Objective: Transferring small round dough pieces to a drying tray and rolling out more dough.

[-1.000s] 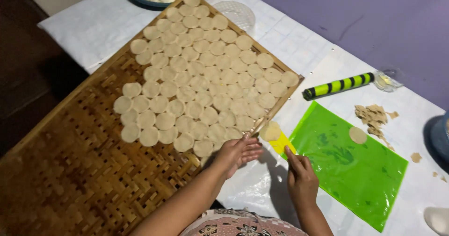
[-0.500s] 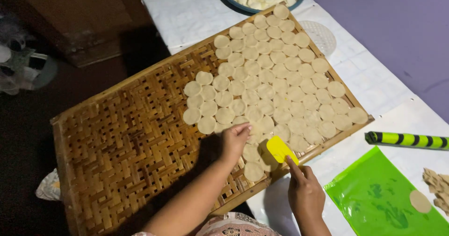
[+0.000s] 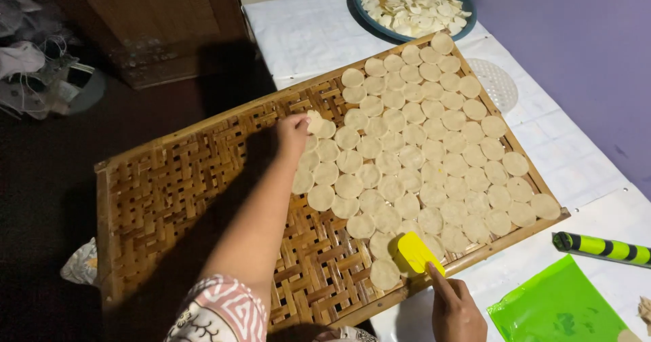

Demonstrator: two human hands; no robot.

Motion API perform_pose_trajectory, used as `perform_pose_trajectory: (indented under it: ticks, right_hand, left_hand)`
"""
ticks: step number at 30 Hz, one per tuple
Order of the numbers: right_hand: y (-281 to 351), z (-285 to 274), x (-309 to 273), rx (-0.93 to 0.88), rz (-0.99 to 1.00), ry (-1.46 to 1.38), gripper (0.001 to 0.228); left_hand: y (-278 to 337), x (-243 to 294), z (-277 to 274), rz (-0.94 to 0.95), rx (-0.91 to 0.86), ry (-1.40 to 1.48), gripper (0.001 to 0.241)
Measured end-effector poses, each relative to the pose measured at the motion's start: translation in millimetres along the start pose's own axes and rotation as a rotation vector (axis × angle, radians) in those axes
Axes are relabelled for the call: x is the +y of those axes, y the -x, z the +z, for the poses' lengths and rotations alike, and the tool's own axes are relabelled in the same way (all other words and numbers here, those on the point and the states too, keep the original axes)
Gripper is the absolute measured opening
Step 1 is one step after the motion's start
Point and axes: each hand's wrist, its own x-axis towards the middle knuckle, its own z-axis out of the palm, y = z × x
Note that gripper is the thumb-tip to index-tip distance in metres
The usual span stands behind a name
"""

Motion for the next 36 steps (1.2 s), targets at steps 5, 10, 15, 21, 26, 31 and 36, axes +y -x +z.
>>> perform_pose_trajectory:
  ticks: [5, 10, 15, 21, 26, 31, 36]
  right_hand:
    - [1.0, 19.3, 24.1, -0.058, 0.028, -0.050, 0.043]
    - [3.5, 12.4, 23.1, -0.109, 0.066, -0.033, 0.042]
    - [4.5, -9.0, 23.6, -0.040, 0.147, -0.051, 0.042]
    - [9.5, -23.0, 77.8, 0.034, 0.389, 0.009, 0.042]
    - [31.5, -40.8, 151.2, 0.055, 0.681, 0.126, 0.049]
    - [68.0, -13.8, 280.2, -0.026, 0.902, 0.277, 0.052]
    - [66.4, 2.8, 366.5, -0.117, 0.958, 0.310, 0.041]
  left_hand:
    - [5.6, 28.8, -22.7, -0.062, 0.088, -0.409, 0.022]
    - [0.3, -1.4, -24.8, 0.008, 0.128, -0.516, 0.021]
    - [-3.5, -19.8, -18.6, 0.022, 0.010, -0.917, 0.057]
    - [105.0, 85.5, -11.3, 0.205, -0.023, -0.810, 0.071]
    - [202.4, 119.7, 34.5, 0.453, -0.247, -0.494, 0.065]
    - [265.3, 136.9, 62.2, 0.658, -0.234, -0.382, 0.062]
    - [302.7, 157.3, 68.0, 0.546, -0.484, -0.318, 0.056]
